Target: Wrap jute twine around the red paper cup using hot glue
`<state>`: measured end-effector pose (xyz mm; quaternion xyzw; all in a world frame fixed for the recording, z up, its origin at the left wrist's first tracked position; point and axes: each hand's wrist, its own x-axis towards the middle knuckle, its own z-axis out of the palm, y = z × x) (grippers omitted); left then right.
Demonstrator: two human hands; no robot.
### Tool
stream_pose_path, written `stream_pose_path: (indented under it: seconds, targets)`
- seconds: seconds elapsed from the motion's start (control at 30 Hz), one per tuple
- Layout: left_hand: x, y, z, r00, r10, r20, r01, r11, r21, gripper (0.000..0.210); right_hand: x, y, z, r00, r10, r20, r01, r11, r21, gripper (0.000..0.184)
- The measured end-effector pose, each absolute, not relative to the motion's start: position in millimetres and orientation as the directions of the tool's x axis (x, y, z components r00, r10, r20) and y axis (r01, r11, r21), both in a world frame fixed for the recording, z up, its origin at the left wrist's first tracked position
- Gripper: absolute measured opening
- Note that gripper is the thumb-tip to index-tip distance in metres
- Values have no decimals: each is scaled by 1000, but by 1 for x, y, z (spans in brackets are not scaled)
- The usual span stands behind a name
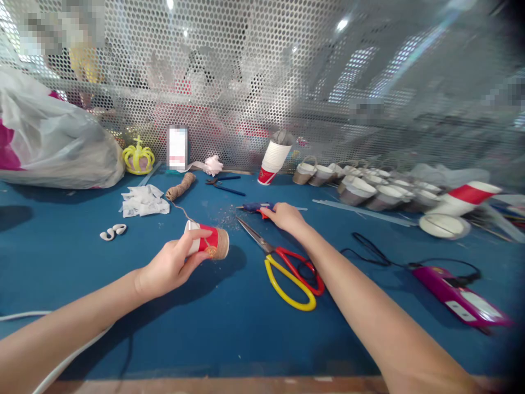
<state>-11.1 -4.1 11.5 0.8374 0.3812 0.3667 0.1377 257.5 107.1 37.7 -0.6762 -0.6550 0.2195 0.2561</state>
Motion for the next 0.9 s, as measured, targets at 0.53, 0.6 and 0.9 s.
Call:
stream_pose_path:
  seconds: [0.53, 0.6, 0.9]
  targets:
    - [-10, -4, 10, 555, 721, 415, 511, -689, 513, 23, 138, 75, 66, -603, 771, -204, 155, -137, -978, 5]
    - [-11, -4, 12, 507, 769, 389, 495, -629, 599, 27, 149, 75, 68, -558, 823, -106, 77, -76, -994, 6]
    - [-7, -7, 17, 339, 905, 256, 357, -376, 855, 37, 175, 60, 76, -334, 934, 125, -33, 121, -992, 17]
